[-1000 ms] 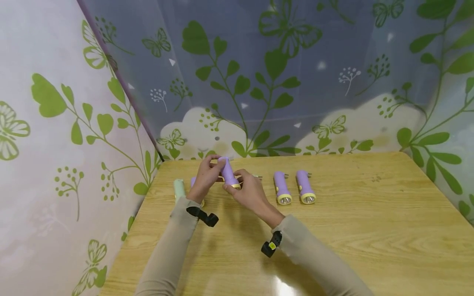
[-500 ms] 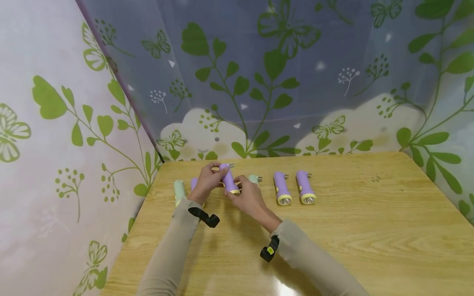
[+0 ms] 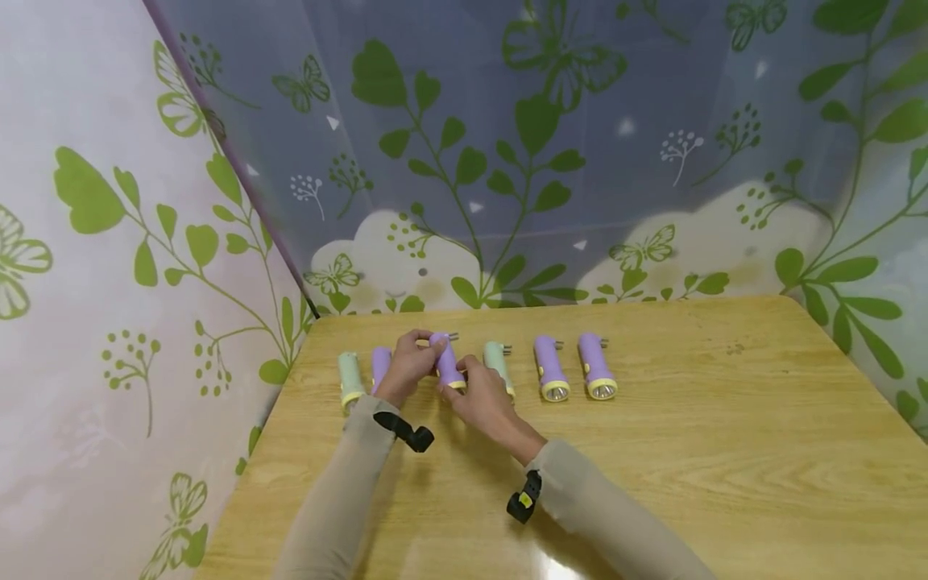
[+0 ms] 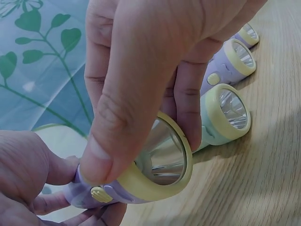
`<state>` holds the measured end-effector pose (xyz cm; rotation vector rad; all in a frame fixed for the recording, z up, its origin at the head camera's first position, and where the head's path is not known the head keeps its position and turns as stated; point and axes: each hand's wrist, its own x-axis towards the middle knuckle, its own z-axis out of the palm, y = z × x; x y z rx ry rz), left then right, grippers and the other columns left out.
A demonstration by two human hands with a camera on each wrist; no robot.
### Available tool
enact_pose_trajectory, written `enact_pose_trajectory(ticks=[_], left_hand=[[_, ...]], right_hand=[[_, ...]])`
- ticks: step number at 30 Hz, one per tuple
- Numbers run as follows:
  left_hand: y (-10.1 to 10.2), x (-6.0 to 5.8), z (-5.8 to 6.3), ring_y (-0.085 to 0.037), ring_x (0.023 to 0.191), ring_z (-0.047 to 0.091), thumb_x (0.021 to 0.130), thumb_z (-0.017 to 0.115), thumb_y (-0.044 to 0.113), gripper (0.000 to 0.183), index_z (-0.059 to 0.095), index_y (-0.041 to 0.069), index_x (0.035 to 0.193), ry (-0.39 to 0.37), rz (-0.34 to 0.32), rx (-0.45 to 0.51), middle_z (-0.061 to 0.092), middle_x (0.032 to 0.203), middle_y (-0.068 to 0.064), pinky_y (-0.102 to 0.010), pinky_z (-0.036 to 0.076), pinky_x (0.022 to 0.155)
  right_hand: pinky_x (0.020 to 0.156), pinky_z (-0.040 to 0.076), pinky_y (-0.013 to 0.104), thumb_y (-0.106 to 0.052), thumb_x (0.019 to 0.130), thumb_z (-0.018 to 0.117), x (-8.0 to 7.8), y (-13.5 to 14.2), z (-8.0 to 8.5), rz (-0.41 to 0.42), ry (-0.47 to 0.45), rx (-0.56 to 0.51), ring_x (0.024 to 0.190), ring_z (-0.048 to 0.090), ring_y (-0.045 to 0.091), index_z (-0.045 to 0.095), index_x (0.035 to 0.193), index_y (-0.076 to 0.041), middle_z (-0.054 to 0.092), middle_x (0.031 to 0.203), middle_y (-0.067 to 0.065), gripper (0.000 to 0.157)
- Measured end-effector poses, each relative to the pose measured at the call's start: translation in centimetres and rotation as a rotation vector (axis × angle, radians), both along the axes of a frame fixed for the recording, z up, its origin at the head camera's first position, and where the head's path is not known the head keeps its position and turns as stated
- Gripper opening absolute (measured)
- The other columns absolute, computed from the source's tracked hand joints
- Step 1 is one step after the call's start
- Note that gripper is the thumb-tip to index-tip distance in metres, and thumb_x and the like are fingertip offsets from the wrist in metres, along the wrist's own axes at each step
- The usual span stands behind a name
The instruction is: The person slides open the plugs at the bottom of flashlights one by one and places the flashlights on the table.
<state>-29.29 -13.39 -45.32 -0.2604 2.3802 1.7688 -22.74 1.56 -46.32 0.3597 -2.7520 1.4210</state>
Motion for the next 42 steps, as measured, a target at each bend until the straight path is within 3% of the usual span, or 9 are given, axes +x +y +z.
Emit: enact_pose_trajectory(ticks=[10, 28, 37, 42], left_hand=[[0.0, 0.3, -0.5, -0.013, 0.072, 0.058, 0.102, 0.062, 0.026, 0.043, 0.052, 0.001, 0.136, -0.026, 0.011, -0.029, 0.064, 0.095, -0.010, -0.033, 0.054, 0.075], [0.2, -0.2, -1.6, -0.013, 0.078, 0.058, 0.102, 0.061, 0.029, 0.047, 0.053, 0.004, 0.141, -0.008, 0.010, -0.063, 0.066, 0.103, -0.013, -0.027, 0.050, 0.071], [0.2, -0.4, -2.1, -0.012, 0.077, 0.057, 0.101, 0.063, 0.027, 0.046, 0.055, 0.001, 0.138, -0.032, 0.029, -0.049, 0.063, 0.103, -0.011, -0.025, 0.051, 0.070], [0.0, -0.5, -2.4, -0.014, 0.082, 0.060, 0.100, 0.064, 0.029, 0.045, 0.058, 0.003, 0.137, -0.049, 0.022, -0.053, 0.066, 0.108, -0.013, -0.028, 0.053, 0.075]], right_hand=[[0.051, 0.044, 0.022, -0.026, 0.096, 0.071, 0.5, -0.5, -0.4, 0.000, -0.019, 0.016, 0.060, 0.056, 0.011, 0.060, 0.122, 0.002, 0.071, 0.100, 0.015, 0.040], [0.047, 0.042, 0.023, -0.028, 0.096, 0.071, -0.1, -0.7, -0.9, -0.005, -0.036, 0.021, 0.058, 0.054, 0.010, 0.059, 0.121, 0.001, 0.068, 0.090, 0.010, 0.041], [0.053, 0.047, 0.022, -0.027, 0.096, 0.071, 0.0, -0.6, -1.2, 0.005, -0.027, 0.038, 0.063, 0.059, 0.011, 0.057, 0.127, 0.001, 0.072, 0.111, 0.021, 0.044], [0.050, 0.043, 0.023, -0.026, 0.096, 0.071, -0.1, -0.5, -1.1, 0.008, -0.021, 0.057, 0.060, 0.055, 0.012, 0.056, 0.126, 0.002, 0.072, 0.104, 0.019, 0.043]])
